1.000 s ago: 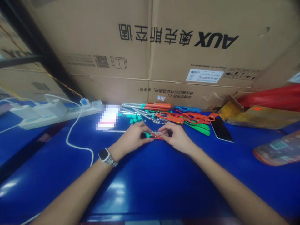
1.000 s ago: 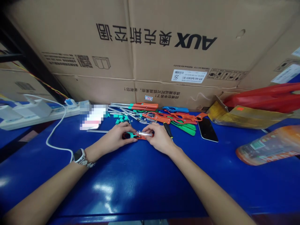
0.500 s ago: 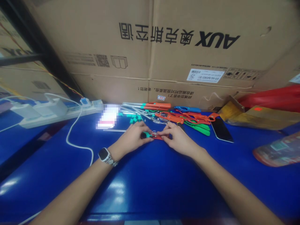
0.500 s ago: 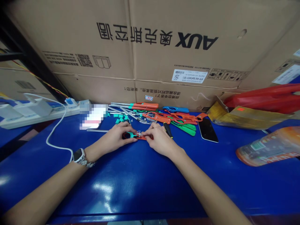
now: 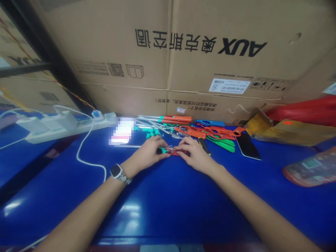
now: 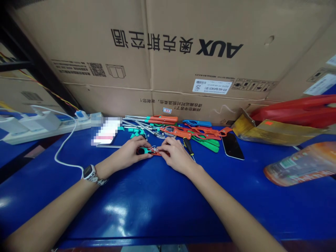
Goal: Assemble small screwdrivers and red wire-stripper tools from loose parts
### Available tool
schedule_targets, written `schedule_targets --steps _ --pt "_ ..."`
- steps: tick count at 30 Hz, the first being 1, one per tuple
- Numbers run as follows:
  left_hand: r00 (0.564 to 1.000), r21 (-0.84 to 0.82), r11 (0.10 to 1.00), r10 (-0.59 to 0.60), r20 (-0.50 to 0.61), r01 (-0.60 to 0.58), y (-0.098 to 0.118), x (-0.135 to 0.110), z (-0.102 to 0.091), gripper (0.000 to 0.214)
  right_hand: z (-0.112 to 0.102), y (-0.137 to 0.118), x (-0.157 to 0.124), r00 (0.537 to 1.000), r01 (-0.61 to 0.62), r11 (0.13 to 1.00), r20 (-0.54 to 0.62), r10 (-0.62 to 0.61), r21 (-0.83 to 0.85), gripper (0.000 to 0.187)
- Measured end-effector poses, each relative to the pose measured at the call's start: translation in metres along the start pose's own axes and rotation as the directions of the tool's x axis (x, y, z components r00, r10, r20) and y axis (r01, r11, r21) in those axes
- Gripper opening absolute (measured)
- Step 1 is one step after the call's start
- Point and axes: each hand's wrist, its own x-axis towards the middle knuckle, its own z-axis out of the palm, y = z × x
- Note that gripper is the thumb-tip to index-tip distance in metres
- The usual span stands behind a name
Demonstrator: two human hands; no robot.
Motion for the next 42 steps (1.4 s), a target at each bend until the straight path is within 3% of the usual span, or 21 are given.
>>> schedule_targets --steps 5,14,22,32,42 --pt "1.000 -0.032 0.999 0.002 0.010 -0.001 -0.001 0.000 0.002 0.021 -0.004 0.006 0.004 0.991 0.124 0.991 0.034 -0.126 0.043 0.022" --pt "1.000 -0.010 1.000 0.011 0.010 -0.011 -0.002 0.000 0.003 0.022 -0.014 0.003 0.004 0.979 0.199 0.980 0.035 -0.199 0.011 0.022" --pt "1.000 0.005 1.000 0.002 0.020 -0.002 -0.001 0.000 0.003 0.023 -0.009 0.004 0.001 0.990 0.139 0.989 0.019 -0.140 0.047 0.021" --pt "1.000 0.008 1.000 0.020 0.011 -0.021 -0.001 -0.001 0.001 0.023 -0.010 0.006 0.004 0.987 0.154 0.986 0.032 -0.156 0.058 0.022" --pt "1.000 0.013 1.000 0.006 0.022 -0.007 -0.001 -0.001 0.001 0.023 -0.016 0.003 0.000 0.987 0.086 0.996 0.140 -0.081 -0.030 0.025"
